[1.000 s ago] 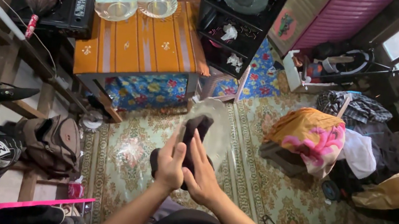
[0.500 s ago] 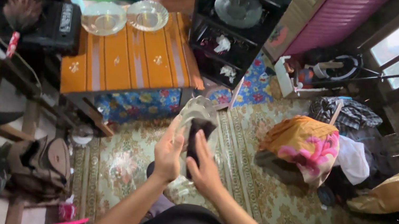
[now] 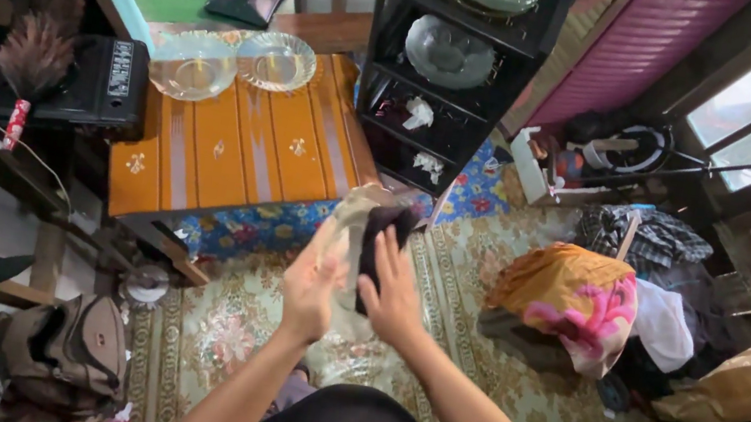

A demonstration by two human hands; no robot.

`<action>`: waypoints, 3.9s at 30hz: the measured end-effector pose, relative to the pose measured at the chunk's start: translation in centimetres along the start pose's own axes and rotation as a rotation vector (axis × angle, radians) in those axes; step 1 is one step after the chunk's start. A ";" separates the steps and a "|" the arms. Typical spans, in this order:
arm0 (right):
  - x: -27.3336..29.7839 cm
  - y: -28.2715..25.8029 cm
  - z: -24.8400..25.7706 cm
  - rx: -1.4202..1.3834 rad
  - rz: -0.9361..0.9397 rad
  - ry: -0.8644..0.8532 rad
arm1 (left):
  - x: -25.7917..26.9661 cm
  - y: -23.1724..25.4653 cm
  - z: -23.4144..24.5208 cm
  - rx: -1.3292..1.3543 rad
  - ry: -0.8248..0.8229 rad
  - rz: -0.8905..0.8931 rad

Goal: Wiping a glass plate clean with a black cloth.

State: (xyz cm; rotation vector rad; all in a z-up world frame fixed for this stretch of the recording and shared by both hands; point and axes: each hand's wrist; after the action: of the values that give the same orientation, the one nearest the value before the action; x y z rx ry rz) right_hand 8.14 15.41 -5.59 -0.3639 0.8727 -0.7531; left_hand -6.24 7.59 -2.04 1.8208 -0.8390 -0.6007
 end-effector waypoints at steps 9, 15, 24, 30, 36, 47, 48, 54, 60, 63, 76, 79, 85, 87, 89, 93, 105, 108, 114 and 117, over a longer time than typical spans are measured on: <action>-0.6 -2.0 0.3 -0.378 0.121 -0.072 | 1.4 -0.1 -1.2 -0.134 -0.003 -0.241; 0.5 -1.0 2.9 -0.136 0.166 0.079 | 3.4 2.2 -2.0 -0.075 -0.043 -0.161; 7.3 -4.4 9.9 -0.096 0.283 -0.224 | 5.6 1.0 0.2 0.127 0.193 0.037; 10.1 -3.7 14.7 -0.312 0.284 0.022 | 11.0 4.6 -0.6 0.098 0.194 0.314; 16.6 3.6 18.1 -0.709 -0.252 0.039 | 14.1 0.8 3.3 -0.217 -0.097 -0.174; 14.1 -1.8 21.3 -1.500 -0.868 0.634 | 19.9 5.0 1.3 0.390 -0.612 0.326; 14.6 -1.3 21.0 -1.342 -0.645 0.738 | 20.0 5.6 0.7 0.381 -0.569 0.303; 14.5 -7.1 19.3 -0.457 0.175 0.291 | 19.3 4.2 -1.5 0.265 -0.390 0.144; 12.8 -5.6 14.9 -0.075 0.397 0.292 | 18.1 1.1 -2.3 0.021 -0.322 -0.057; 7.9 -6.0 15.6 -0.149 0.309 0.410 | 16.7 1.9 -1.9 -0.118 -0.330 -0.131; -3.9 -6.3 11.0 -0.323 0.274 0.284 | 6.0 6.5 -2.4 -0.388 -0.363 -0.348; -5.2 -7.1 9.7 -0.469 0.017 0.294 | 4.7 6.7 -2.2 -0.495 -0.316 -0.407; -5.2 -8.3 6.9 -0.209 0.513 0.329 | 2.9 8.3 -3.1 -0.240 -0.267 -0.502; -5.8 -5.0 5.9 -0.288 0.472 0.317 | 2.7 8.5 -2.6 -0.309 -0.255 -0.515; -5.8 -3.3 5.3 -0.365 0.430 0.292 | 3.3 8.0 -2.0 -0.372 -0.235 -0.521; -4.1 -4.4 4.8 -0.739 -0.249 0.387 | 4.5 6.2 -1.9 -0.505 -0.187 -0.343; 8.2 -1.3 7.4 -0.284 0.416 0.473 | 10.2 4.6 -2.3 0.317 0.074 0.194; 10.5 -3.2 9.0 -0.429 0.085 0.465 | 12.5 4.6 -3.2 0.314 0.039 0.227; 13.3 -6.8 12.3 -0.210 0.107 0.404 | 15.8 -1.0 -2.3 0.088 -0.124 0.045; 11.9 -6.7 15.4 -0.102 0.295 0.309 | 17.7 -2.0 -1.6 -0.121 -0.211 -0.095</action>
State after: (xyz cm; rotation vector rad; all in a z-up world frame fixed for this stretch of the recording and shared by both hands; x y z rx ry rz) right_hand 22.33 2.01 0.94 -0.2036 1.2292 -0.4980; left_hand 6.70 -4.68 -3.77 1.7137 -0.8392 -0.8984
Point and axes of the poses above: each hand's wrist, its own x-axis away from the middle knuckle, its own z-axis out of the back of the hand, y = z × x, and after that the axes turned 13 degrees about y, right-handed
